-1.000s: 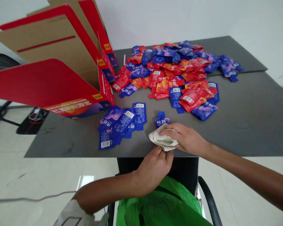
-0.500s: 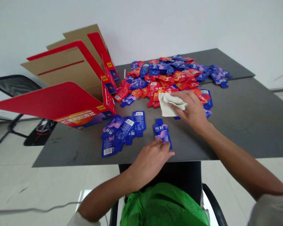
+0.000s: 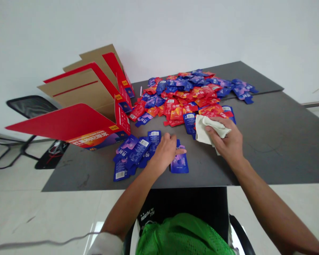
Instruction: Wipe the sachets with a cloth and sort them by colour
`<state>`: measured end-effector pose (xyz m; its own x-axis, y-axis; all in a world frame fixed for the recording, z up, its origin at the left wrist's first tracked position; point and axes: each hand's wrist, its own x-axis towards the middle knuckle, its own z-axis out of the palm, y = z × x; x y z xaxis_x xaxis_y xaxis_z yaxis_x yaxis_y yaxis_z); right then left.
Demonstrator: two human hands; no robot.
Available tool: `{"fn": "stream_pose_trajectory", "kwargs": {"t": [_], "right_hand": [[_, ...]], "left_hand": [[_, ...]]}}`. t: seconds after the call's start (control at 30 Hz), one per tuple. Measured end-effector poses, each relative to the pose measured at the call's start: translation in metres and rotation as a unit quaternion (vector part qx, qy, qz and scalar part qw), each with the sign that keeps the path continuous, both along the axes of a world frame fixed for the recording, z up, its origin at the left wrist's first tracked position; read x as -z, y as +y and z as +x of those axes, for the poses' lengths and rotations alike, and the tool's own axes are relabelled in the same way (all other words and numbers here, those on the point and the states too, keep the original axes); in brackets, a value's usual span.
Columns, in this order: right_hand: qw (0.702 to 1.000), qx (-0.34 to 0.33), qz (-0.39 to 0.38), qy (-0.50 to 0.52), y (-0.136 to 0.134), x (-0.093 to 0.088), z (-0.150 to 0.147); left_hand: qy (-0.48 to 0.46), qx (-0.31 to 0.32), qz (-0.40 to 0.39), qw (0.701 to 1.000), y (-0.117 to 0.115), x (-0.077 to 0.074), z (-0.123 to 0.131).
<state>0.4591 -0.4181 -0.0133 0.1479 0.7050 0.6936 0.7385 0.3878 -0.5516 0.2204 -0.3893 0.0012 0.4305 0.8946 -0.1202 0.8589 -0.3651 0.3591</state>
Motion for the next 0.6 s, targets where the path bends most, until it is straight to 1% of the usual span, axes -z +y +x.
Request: {"fn": "stream_pose_trajectory", "kwargs": {"t": [0.1, 0.23, 0.3, 0.37, 0.43, 0.47, 0.53, 0.6], "right_hand": [[1.0, -0.005, -0.002, 0.009, 0.002, 0.0, 0.001], [1.0, -0.01, -0.006, 0.004, 0.003, 0.002, 0.004], [1.0, -0.006, -0.002, -0.002, 0.003, 0.003, 0.005], [1.0, 0.0, -0.004, 0.002, 0.003, 0.003, 0.005], [1.0, 0.005, -0.009, 0.016, 0.002, 0.003, 0.005], [1.0, 0.006, -0.012, 0.023, 0.002, 0.002, 0.005], [0.999, 0.007, -0.013, 0.038, 0.002, 0.003, 0.004], [0.999, 0.007, -0.009, 0.048, 0.003, 0.003, 0.004]], "left_hand": [[-0.047, 0.015, -0.057, 0.997, 0.014, -0.001, -0.004], [-0.095, 0.066, -0.127, 0.985, 0.03, -0.001, -0.009], [-0.113, 0.091, -0.157, 0.977, 0.033, -0.002, -0.011], [-0.135, 0.108, -0.174, 0.97, 0.031, -0.008, -0.015], [-0.183, 0.116, -0.159, 0.963, 0.024, -0.02, -0.019], [-0.213, 0.119, -0.134, 0.961, 0.019, -0.028, -0.021], [-0.27, 0.129, -0.049, 0.953, 0.007, -0.044, -0.026], [-0.299, 0.151, 0.037, 0.941, -0.006, -0.057, -0.031]]}}
